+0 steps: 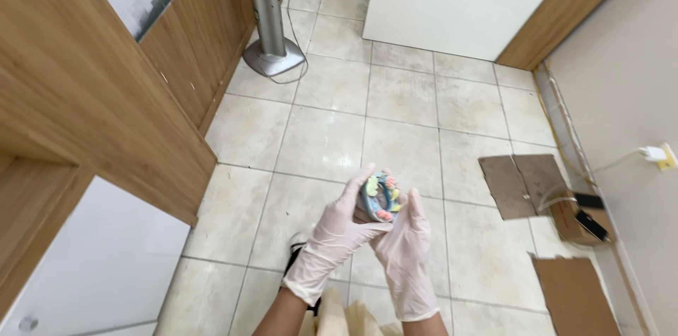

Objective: The recorder sorts and displays small decorative wax flowers on a shelf and workbench in a studio.

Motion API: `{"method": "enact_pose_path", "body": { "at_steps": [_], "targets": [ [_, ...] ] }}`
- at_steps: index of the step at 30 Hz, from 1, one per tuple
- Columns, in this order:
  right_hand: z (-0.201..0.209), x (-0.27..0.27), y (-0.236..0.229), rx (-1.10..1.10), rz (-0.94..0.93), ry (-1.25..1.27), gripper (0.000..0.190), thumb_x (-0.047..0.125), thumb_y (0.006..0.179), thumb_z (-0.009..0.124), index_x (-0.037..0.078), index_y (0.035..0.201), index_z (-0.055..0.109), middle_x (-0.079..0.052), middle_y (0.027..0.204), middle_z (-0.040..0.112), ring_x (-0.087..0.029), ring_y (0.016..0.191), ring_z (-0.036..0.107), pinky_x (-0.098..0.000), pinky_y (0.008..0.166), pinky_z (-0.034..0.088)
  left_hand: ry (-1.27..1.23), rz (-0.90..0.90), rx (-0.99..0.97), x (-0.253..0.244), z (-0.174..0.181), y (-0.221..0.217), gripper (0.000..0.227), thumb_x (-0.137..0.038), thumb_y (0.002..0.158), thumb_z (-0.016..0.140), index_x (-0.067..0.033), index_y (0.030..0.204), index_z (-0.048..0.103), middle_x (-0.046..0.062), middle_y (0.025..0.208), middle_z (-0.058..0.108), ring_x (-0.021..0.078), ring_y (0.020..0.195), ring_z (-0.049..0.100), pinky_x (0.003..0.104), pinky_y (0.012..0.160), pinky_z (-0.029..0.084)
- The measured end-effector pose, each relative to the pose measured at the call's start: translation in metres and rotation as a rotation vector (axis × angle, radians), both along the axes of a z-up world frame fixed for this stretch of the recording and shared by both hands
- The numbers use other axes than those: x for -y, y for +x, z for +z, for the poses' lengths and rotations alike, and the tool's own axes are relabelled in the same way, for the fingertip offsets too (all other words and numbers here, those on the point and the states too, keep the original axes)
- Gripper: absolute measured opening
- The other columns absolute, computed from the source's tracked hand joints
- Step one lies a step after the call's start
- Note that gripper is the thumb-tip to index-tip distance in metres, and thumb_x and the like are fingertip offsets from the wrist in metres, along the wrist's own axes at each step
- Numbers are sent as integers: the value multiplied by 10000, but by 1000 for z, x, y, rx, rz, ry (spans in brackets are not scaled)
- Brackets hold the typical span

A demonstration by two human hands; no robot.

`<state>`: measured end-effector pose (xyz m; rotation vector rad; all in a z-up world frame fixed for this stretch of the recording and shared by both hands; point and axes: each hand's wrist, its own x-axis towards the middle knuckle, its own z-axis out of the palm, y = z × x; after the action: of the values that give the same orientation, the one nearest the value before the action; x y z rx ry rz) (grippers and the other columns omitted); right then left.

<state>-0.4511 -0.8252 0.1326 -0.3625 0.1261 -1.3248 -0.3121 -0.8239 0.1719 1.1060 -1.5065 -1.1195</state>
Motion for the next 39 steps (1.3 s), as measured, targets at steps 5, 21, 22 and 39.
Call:
{"method": "enact_pose_path", "body": {
  "at_steps": [5, 21, 22, 39],
  "targets": [
    [-1, 91, 6, -52, -54, 13, 614, 429, 1089, 406, 30, 1552, 347, -266, 1426, 520, -432, 1257, 570, -602, 1075, 451, 44, -66, 6, 97, 0, 13, 1001, -272, 749, 873, -177, 1601, 357, 97, 1123, 783, 175, 989, 773, 297, 878, 611],
    [21, 338, 48, -434, -292, 325, 662, 491, 1019, 377, 66, 1525, 395, -170, 1390, 565, -332, 1230, 574, -544, 1034, 451, 120, -157, 88, 350, 9, 54, 1088, -388, 741, 873, -187, 1643, 299, 140, 1200, 739, 256, 1106, 741, 328, 920, 584],
    [10, 351, 40, -398, -277, 273, 665, 492, 1038, 387, 45, 1530, 388, -178, 1395, 556, -323, 1241, 568, -533, 1038, 449, 137, -138, 110, 362, 6, 50, 1088, -392, 733, 872, -196, 1640, 302, 139, 1183, 749, 259, 1094, 749, 327, 908, 592],
    [42, 668, -27, -438, -60, 318, 665, 481, 992, 396, 98, 1536, 420, -119, 1449, 561, -257, 1265, 574, -477, 1072, 431, 62, 45, -92, 658, -5, -35, 1126, -216, 727, 908, -127, 1611, 218, 132, 1399, 629, 219, 1255, 643, 320, 1050, 525]
  ]
}}
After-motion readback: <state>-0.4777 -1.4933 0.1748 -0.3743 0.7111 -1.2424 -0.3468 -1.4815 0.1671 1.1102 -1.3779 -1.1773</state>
